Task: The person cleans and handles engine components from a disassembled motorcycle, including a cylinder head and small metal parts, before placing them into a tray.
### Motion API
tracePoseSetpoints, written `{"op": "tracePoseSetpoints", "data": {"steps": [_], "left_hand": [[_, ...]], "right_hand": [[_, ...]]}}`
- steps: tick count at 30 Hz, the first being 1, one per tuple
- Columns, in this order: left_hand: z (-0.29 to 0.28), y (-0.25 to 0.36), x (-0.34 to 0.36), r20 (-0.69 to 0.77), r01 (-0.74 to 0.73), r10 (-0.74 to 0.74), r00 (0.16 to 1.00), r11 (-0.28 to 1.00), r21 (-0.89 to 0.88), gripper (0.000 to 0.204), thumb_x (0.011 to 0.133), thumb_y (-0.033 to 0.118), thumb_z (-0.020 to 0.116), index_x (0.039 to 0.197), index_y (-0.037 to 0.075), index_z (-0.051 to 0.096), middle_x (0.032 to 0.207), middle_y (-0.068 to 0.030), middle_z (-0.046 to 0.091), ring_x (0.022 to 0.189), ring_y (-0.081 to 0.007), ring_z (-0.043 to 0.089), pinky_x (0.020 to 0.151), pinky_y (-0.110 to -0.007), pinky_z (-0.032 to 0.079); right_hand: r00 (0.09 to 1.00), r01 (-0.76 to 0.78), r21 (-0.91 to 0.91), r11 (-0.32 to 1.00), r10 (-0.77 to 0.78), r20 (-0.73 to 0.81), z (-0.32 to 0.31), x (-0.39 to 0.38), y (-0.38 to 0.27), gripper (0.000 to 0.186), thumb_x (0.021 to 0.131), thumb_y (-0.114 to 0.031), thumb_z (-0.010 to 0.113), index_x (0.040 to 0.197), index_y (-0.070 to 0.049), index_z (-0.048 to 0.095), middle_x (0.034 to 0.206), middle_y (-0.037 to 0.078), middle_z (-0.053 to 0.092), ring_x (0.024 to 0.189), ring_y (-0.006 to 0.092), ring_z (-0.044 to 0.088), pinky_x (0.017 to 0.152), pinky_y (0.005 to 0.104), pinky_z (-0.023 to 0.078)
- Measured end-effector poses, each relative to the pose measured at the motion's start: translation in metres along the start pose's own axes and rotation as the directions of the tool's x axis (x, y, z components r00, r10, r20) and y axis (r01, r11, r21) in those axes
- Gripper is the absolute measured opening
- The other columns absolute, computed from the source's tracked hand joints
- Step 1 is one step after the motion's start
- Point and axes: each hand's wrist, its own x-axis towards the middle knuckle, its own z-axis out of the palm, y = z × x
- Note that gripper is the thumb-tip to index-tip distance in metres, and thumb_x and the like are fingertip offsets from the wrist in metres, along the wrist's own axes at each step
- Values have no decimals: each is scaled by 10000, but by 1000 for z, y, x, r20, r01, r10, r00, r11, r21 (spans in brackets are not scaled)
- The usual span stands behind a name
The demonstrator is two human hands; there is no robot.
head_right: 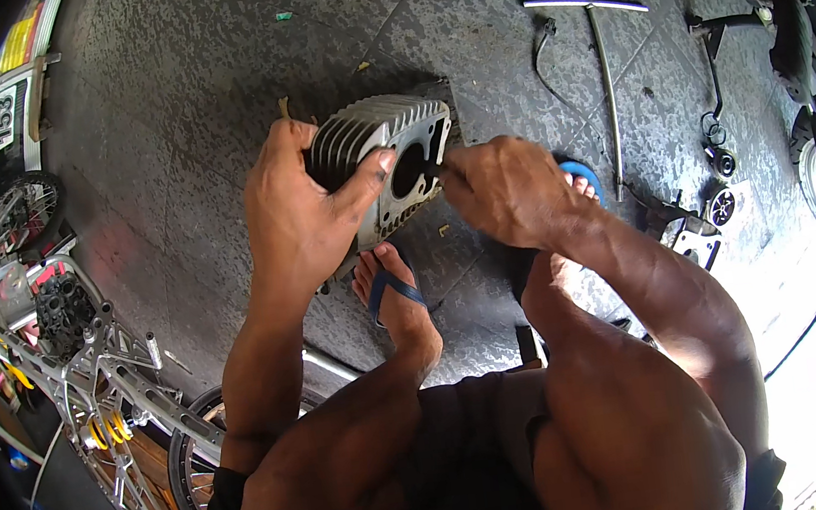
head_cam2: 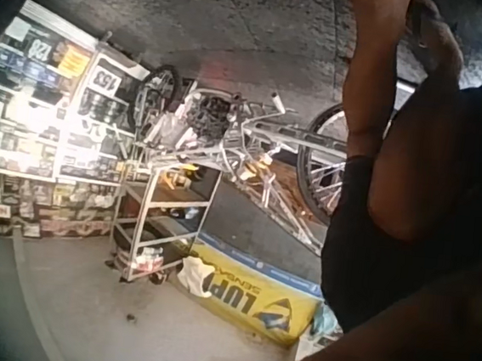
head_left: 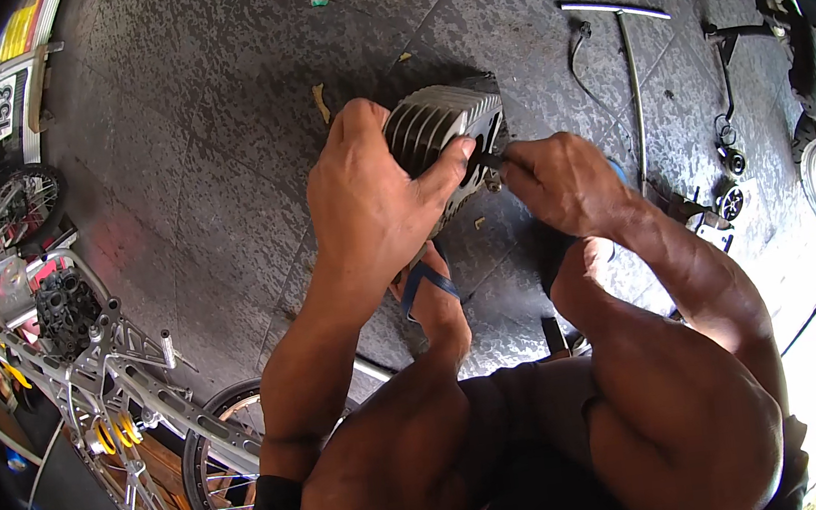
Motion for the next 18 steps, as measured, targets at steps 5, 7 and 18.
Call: {"op": "tracePoseSetpoints", "data": {"steps": [5, 7, 18], "left_hand": [[3, -3, -8, -24, -25, 24, 999, 999, -38, 555, 766, 357, 900, 1001, -17, 565, 911, -178, 655, 822, -316, 695, 722, -444, 550], [4, -3, -10, -32, -38, 36, 999, 998, -51, 566, 760, 395, 890, 980, 0, 550, 899, -173, 638, 786, -342, 694, 693, -459, 555], [4, -11, -12, -70, -30, 25, 997, 997, -75, 558, 741, 324, 918, 1011, -12, 563, 931, -183, 655, 849, -335, 700, 738, -449, 555]], "right_hand": [[994, 63, 210, 976, -80, 73, 15, -5, 9, 133, 905, -106, 623, 930, 11, 680, 852, 207, 694, 786, 359, 729, 675, 459, 583], [988, 129, 245, 961, -146, 52, 18, -6, 11, 152, 901, -115, 614, 931, 17, 682, 901, 208, 705, 809, 356, 727, 687, 451, 582], [827, -562, 821, -98, -42, 561, 21, -16, 8, 278, 1023, -244, 567, 913, -2, 648, 548, -34, 384, 429, 73, 301, 423, 268, 246]]}}
